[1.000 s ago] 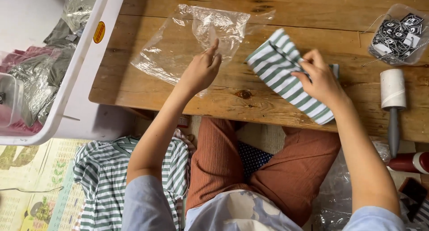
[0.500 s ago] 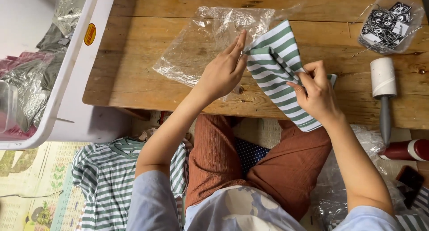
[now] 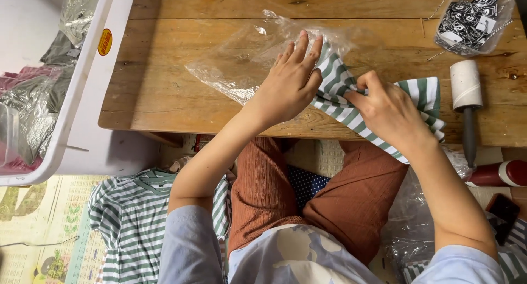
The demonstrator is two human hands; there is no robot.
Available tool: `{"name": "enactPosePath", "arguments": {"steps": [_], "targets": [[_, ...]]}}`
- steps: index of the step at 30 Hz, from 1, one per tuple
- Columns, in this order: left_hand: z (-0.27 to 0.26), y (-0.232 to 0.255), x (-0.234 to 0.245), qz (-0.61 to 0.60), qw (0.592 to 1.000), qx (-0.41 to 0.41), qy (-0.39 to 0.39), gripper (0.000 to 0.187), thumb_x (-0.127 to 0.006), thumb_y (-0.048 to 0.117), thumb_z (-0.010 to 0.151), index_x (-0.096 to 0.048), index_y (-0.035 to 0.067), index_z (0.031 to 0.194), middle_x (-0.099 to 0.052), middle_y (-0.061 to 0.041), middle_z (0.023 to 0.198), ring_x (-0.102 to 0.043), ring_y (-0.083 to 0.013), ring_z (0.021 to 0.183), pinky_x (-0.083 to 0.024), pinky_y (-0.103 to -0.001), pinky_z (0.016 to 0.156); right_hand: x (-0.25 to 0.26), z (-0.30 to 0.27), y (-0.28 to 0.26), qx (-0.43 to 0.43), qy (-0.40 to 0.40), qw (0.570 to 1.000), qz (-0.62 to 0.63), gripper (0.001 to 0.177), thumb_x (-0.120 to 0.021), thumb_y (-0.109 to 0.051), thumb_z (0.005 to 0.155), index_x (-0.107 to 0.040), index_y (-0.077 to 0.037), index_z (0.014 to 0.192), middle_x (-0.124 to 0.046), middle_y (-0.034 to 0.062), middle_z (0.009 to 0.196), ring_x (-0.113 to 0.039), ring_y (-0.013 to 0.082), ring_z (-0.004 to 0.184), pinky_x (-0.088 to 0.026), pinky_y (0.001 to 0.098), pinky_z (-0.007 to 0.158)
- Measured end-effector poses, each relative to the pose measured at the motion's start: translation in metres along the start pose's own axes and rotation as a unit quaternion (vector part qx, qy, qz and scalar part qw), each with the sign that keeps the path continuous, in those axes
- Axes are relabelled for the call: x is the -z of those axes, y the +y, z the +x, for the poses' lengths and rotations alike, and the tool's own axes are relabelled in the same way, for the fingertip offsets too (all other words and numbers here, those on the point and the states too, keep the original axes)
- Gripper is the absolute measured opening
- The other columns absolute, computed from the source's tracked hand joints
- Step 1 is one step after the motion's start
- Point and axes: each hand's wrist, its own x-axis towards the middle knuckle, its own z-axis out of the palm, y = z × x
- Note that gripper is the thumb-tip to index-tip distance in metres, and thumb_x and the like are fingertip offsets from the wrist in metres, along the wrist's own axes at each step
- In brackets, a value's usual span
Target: Preparing a t-shirt for sale by lint-rolling the fabric, folding it, attaching a brand tag, and sealing it inside a plastic bag.
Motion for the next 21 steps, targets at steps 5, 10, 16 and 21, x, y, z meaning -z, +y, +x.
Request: {"name": "enactPosePath", "arguments": {"steps": [5, 10, 16, 21], "targets": [[0.002, 0.013, -0.002, -0.05, 0.987, 0.117, -0.099, 0.054, -0.03, 0.032, 0.083, -0.031, 0.007, 0.13, -0.026, -0.025, 0.133, -0.024, -0.0476, 0.119, -0.024, -0.057, 0.094, -0.034, -0.002, 0.018, -0.001, 0.063, 0.995, -0.077, 0.014, -0.052, -0.01, 0.086, -0.056, -0.016, 0.074, -0.038, -0.0012, 0.084, -0.057, 0.018, 0.061, -0.045, 0.0281, 0.055], [0.001, -0.006, -0.052, 0.011, 0.988, 0.119, -0.101, 0.056, -0.03, 0.031, 0.081, -0.029, 0.004, 0.13, -0.032, -0.026, 0.129, -0.029, -0.0472, 0.118, -0.028, -0.055, 0.093, -0.071, -0.002, 0.001, -0.012, 0.116, 0.987, -0.113, 0.011, -0.06, -0.011, 0.074, -0.053, -0.012, 0.066, -0.045, 0.0061, 0.089, -0.05, 0.0239, 0.083, -0.038, 0.0322, 0.065], [-0.026, -0.007, -0.068, 0.07, 0.986, 0.107, -0.11, 0.059, -0.037, 0.025, 0.079, -0.025, -0.003, 0.13, -0.031, -0.032, 0.127, -0.027, -0.0494, 0.118, -0.024, -0.056, 0.094, -0.034, -0.01, -0.062, -0.13, -0.133, 0.97, 0.157, 0.029, -0.053, -0.026, 0.08, -0.053, -0.002, 0.095, -0.052, 0.0175, 0.091, -0.058, 0.0304, 0.079, -0.046, 0.0343, 0.066], [-0.046, -0.02, -0.09, 0.074, 0.987, 0.113, -0.091, 0.06, -0.039, 0.027, 0.08, -0.024, 0.002, 0.132, -0.029, -0.03, 0.13, -0.025, -0.0498, 0.119, -0.022, -0.056, 0.095, -0.012, -0.018, -0.029, -0.091, -0.279, 0.939, 0.178, 0.04, -0.035, -0.036, 0.088, -0.052, -0.009, 0.111, -0.046, 0.016, 0.119, -0.043, 0.0324, 0.111, -0.034, 0.0454, 0.092]]}}
